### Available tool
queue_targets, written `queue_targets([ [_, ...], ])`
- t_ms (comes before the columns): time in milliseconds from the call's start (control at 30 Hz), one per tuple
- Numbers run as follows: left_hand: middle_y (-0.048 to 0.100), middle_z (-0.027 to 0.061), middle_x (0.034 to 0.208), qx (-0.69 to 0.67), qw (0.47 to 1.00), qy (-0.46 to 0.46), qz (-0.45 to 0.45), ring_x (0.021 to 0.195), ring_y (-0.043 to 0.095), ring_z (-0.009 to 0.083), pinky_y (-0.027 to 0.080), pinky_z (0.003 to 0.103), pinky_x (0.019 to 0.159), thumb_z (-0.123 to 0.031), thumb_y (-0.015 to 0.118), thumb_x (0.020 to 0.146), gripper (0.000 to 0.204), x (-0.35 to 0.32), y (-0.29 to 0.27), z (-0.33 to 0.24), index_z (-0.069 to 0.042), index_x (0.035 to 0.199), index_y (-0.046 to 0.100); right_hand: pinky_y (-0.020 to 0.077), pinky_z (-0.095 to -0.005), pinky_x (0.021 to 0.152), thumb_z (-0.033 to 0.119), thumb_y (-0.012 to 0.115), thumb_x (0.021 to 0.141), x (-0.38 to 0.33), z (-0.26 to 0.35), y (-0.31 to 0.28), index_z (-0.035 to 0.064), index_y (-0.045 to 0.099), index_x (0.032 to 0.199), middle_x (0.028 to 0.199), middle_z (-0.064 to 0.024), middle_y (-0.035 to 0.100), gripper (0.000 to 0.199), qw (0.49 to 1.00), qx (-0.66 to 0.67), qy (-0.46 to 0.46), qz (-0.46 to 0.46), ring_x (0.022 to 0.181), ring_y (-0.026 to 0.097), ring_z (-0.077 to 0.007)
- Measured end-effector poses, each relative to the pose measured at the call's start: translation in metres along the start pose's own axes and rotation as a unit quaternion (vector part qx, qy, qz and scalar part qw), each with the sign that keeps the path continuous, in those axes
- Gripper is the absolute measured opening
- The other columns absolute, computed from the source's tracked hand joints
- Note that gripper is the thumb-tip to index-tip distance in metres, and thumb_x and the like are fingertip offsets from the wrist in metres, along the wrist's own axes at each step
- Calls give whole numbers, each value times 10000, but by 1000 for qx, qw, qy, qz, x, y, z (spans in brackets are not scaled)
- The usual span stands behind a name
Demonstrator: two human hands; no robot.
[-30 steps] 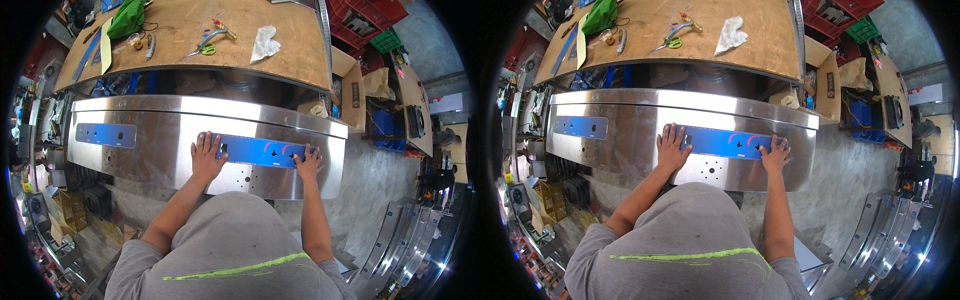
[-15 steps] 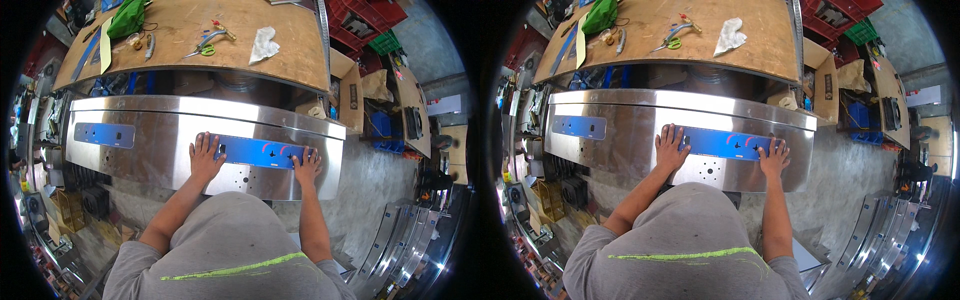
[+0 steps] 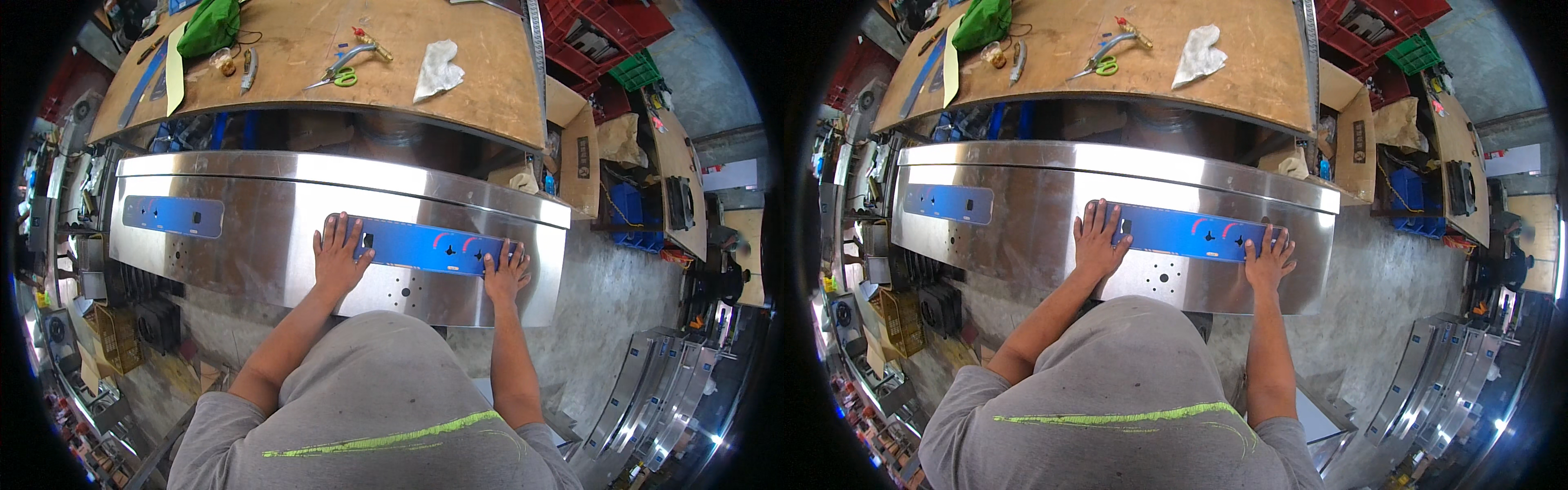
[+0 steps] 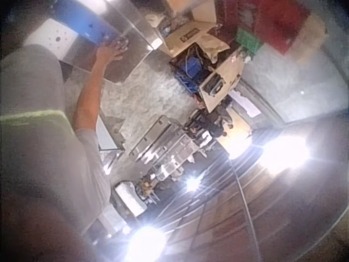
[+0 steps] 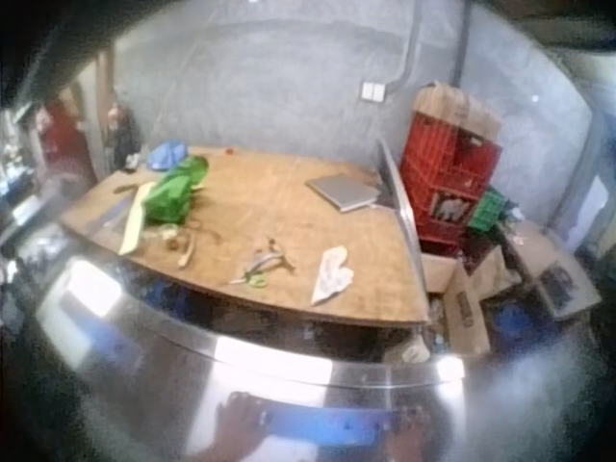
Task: The person applies a blue sticker to a stainless steel surface, smoothing it with their hands. They then use a yellow cloth to rub the sticker, peel it off, and reapply it to ensure proper adhesion.
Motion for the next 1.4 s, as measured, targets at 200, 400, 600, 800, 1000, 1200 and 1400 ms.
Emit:
queue_targets([
  [200, 214, 126, 1667, 1, 1000, -2, 0, 1548, 144, 332, 81, 594, 1224, -631, 415, 979, 729, 0, 2, 1, -223, 1580, 358, 112, -762, 1131, 681, 373, 984, 1, -1, 0, 317, 240, 1611, 1703, -102, 82, 738, 1000, -1, 0, -1, 1539, 67, -447],
  [400, 210, 117, 1670, 1, 1000, -5, 4, 1549, 141, 324, 80, 588, 1227, -632, 419, 976, 731, 1, 1, 1, -232, 1584, 347, 115, -769, 1125, 680, 378, 985, 1, -1, 0, 318, 249, 1608, 1701, -103, 101, 732, 1000, -5, -6, -8, 1538, 73, -449],
  [600, 204, 117, 1673, 2, 999, -18, 30, 1552, 137, 323, 77, 584, 1230, -621, 429, 976, 729, 1, 0, 0, -239, 1590, 332, 120, -775, 1117, 666, 404, 984, 2, -3, 1, 316, 271, 1602, 1700, -101, 107, 723, 1000, -5, -8, -7, 1538, 79, -446],
  [800, 212, 127, 1670, -13, 1000, -9, 9, 1550, 138, 332, 83, 591, 1224, -623, 455, 965, 738, 1, 1, 2, -226, 1579, 356, 123, -780, 1108, 634, 435, 984, 1, -3, 4, 309, 295, 1596, 1695, -108, 130, 707, 999, -3, -22, -36, 1531, 103, -450],
  [1000, 251, 149, 1652, -40, 999, 2, -17, 1542, 155, 352, 97, 606, 1209, -612, 486, 954, 735, -1, 3, 3, -203, 1559, 401, 137, -785, 1098, 617, 444, 986, 1, -5, 4, 305, 302, 1593, 1690, -117, 150, 698, 999, -7, -29, -44, 1522, 119, -465],
  [1200, 252, 172, 1645, -68, 997, 5, -31, 1538, 151, 382, 97, 638, 1196, -535, 573, 933, 679, 1, -1, 1, -221, 1521, 449, 142, -788, 1093, 622, 437, 987, 2, -6, 6, 300, 307, 1591, 1691, -114, 143, 697, 998, 1, -31, -51, 1521, 119, -467],
  [1400, 195, 240, 1639, -116, 992, -11, 49, 1526, 107, 469, 96, 726, 1160, -259, 674, 922, 277, 7, -13, -5, -237, 1195, 711, 144, -790, 1093, 634, 425, 986, 0, -6, 7, 296, 313, 1590, 1691, -108, 144, 700, 998, -3, -33, -61, 1522, 120, -464],
])
Point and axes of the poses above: each hand's wrist, its own x-axis towards the middle knuckle, its own y-axis out of the palm, z = x × y, the point moved 5 cm from there along x, towards the middle knuckle
